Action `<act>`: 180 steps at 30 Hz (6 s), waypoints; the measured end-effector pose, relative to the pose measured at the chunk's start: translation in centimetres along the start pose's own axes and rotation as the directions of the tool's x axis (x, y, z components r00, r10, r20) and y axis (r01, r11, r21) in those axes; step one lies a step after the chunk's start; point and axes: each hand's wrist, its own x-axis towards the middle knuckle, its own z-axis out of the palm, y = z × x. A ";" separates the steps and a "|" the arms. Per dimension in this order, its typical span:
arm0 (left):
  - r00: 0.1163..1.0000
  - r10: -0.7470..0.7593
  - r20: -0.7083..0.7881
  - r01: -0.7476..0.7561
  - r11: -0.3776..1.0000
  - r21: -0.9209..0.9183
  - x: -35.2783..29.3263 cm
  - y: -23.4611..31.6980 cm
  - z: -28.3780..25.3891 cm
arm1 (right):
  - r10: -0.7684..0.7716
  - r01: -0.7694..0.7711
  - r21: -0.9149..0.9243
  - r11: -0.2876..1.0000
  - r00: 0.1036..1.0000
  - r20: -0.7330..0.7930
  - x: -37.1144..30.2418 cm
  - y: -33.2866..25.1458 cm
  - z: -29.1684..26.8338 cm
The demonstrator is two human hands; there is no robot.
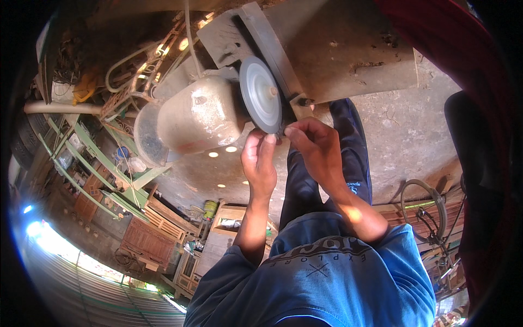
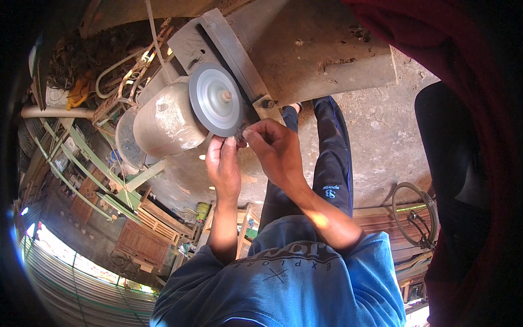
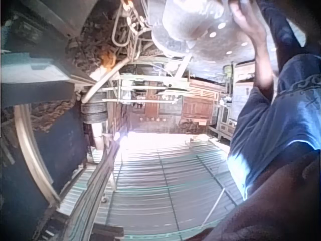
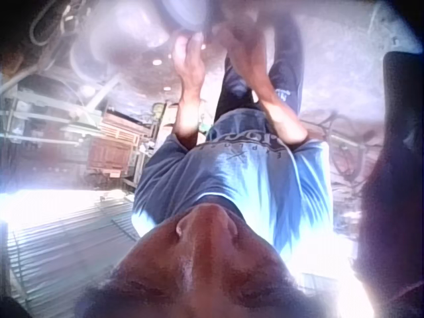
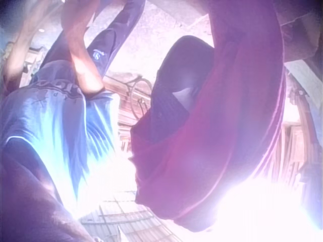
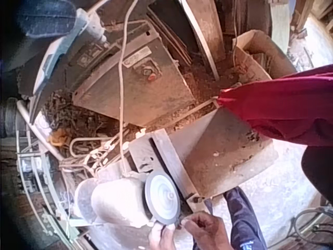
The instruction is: The person uses a grinding wheel to smooth a small metal object, then walks to another area and sits on the floor to disassemble and reassemble a handheld power tool using a wrench.
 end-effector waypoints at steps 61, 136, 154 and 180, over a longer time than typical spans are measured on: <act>0.856 0.320 0.406 -0.358 0.933 0.019 -13.6 8.7 -8.6 | -0.004 -0.035 0.646 0.763 0.998 0.060 -19.4 3.0 6.3; 0.821 -0.569 0.052 0.114 0.074 -0.991 12.0 -10.8 -1.0 | -0.009 -0.077 -0.193 0.978 0.912 -0.409 -23.9 9.5 -16.2; 0.973 -0.221 -0.068 0.225 0.840 0.494 -13.3 -28.8 -10.2 | -0.133 0.366 0.319 0.874 0.812 -0.569 -39.1 28.4 -38.9; -0.460 -0.843 0.279 -0.820 0.524 0.231 -33.0 -12.8 59.0 | 0.174 0.449 0.436 0.780 0.513 -0.840 -34.6 26.0 -82.3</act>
